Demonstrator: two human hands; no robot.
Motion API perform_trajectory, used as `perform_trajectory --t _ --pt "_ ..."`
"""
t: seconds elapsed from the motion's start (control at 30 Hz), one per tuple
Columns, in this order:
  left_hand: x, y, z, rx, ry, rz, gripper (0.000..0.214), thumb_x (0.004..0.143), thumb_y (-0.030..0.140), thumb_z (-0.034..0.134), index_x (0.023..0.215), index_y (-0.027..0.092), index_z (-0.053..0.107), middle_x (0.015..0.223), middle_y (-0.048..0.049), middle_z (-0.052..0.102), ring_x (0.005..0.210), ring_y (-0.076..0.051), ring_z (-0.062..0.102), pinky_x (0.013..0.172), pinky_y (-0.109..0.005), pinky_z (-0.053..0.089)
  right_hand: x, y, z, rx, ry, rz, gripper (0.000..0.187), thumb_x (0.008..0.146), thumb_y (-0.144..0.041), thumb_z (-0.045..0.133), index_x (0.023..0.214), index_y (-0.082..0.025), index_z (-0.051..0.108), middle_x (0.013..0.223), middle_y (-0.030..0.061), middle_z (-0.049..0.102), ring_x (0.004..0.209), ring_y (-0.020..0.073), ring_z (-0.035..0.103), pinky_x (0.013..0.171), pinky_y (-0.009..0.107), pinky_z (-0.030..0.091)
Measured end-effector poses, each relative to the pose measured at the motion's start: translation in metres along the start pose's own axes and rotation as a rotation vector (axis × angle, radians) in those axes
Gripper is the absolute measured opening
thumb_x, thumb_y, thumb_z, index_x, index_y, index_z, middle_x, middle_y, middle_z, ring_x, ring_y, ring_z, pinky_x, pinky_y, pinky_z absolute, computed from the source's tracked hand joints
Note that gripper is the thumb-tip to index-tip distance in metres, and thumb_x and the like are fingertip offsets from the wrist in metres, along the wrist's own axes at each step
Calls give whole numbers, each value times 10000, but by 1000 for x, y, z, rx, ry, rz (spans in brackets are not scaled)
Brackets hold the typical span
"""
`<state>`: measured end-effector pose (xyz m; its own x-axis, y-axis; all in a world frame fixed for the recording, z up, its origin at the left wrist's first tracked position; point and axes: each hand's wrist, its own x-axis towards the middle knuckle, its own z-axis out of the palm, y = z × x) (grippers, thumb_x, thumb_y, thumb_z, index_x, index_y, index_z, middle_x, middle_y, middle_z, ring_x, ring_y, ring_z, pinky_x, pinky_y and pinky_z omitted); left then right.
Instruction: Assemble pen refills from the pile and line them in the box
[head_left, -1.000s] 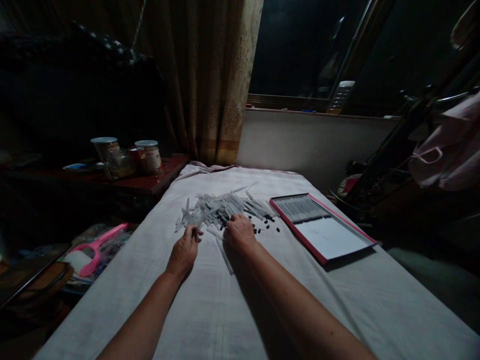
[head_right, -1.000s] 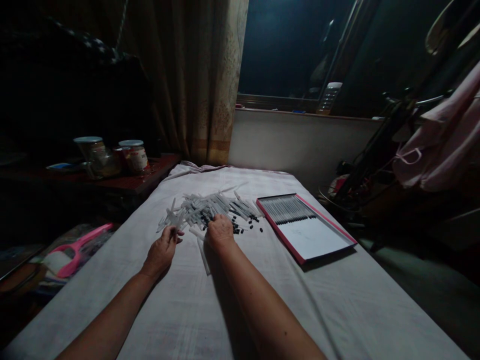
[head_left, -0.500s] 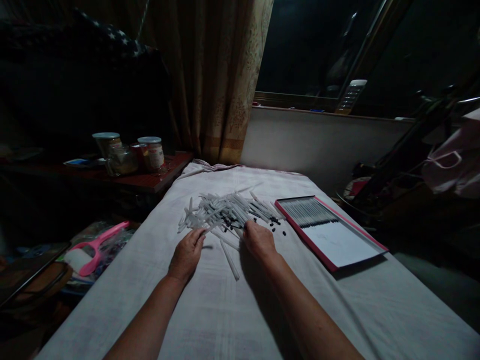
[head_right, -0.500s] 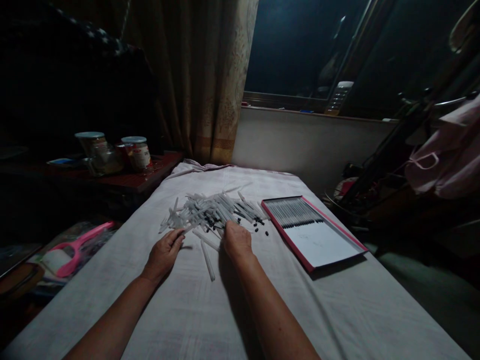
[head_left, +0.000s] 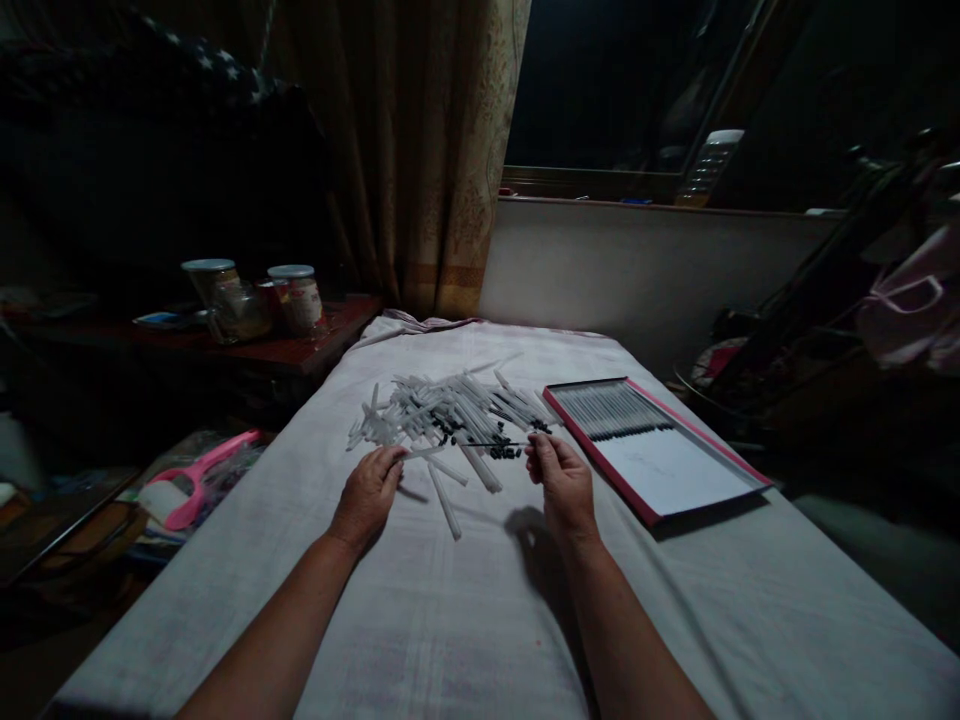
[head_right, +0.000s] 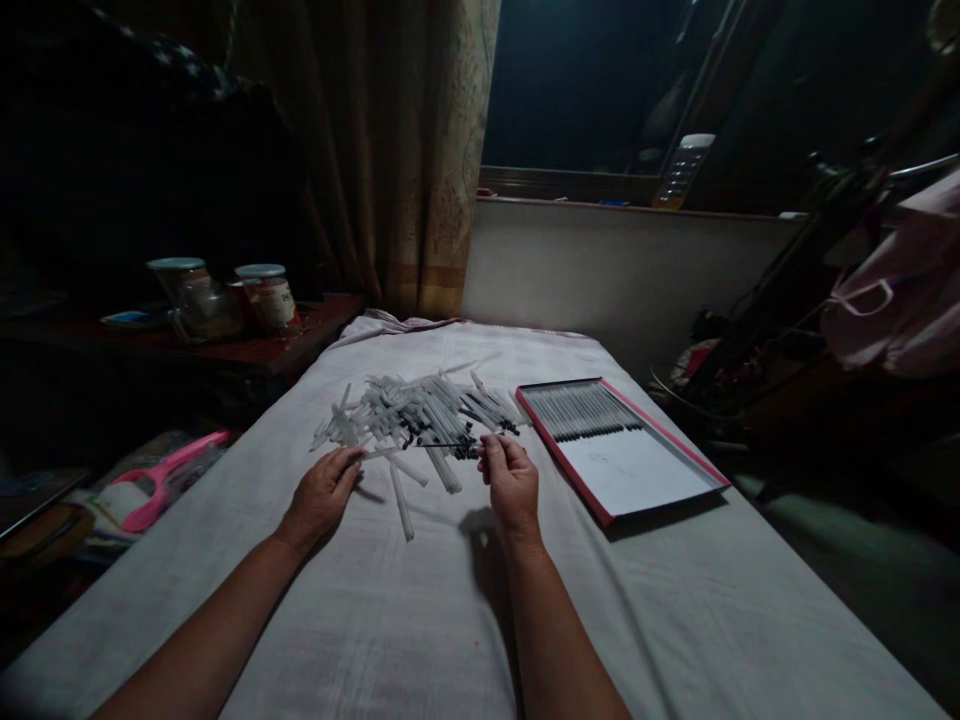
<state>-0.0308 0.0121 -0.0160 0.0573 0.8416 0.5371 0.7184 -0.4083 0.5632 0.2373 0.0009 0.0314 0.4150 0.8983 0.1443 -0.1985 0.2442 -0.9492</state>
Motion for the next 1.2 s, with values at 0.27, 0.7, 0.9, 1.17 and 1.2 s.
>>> perform_trajectory --t 0.27,0.7,0.9,1.17,1.2 --pt "-1 5 -1 -64 -30 -24 210 861 299 502 1000 222 639 1022 -73 724 1001 -246 665 940 -422 516 -8 4 6 -18 -78 -34 436 670 -581 732 767 -157 701 611 10 651 474 90 492 409 202 356" --pt "6 44 2 -936 -105 -656 558 874 378 595 1389 280 405 963 -52 733 530 -99 653 394 -168 482 -19 2 11 -62 -161 -31 354 693 -496 724 775 -152 729 650 63 715 501 122 553 414 212 367" --pt "8 38 1 -966 -80 -629 318 841 410 625 1074 208 546 1157 -103 712 819 -160 718 486 -195 546 -24 0 13 -68 -200 -49 300 716 -456 708 758 -160 725 629 50 706 479 120 555 410 219 378" --pt "3 35 12 -875 -82 -591 413 758 501 674 1013 201 549 1058 -109 735 805 -193 720 440 -182 495 -26 -1 15 -86 -159 -102 301 746 -457 682 791 -161 723 650 52 715 490 127 569 417 228 399" --pt "3 35 12 -860 -84 -584 428 751 516 673 1013 201 549 1055 -111 734 807 -200 720 427 -181 485 -26 0 15 -89 -153 -105 305 747 -459 682 793 -160 723 653 54 716 493 128 571 419 229 402"
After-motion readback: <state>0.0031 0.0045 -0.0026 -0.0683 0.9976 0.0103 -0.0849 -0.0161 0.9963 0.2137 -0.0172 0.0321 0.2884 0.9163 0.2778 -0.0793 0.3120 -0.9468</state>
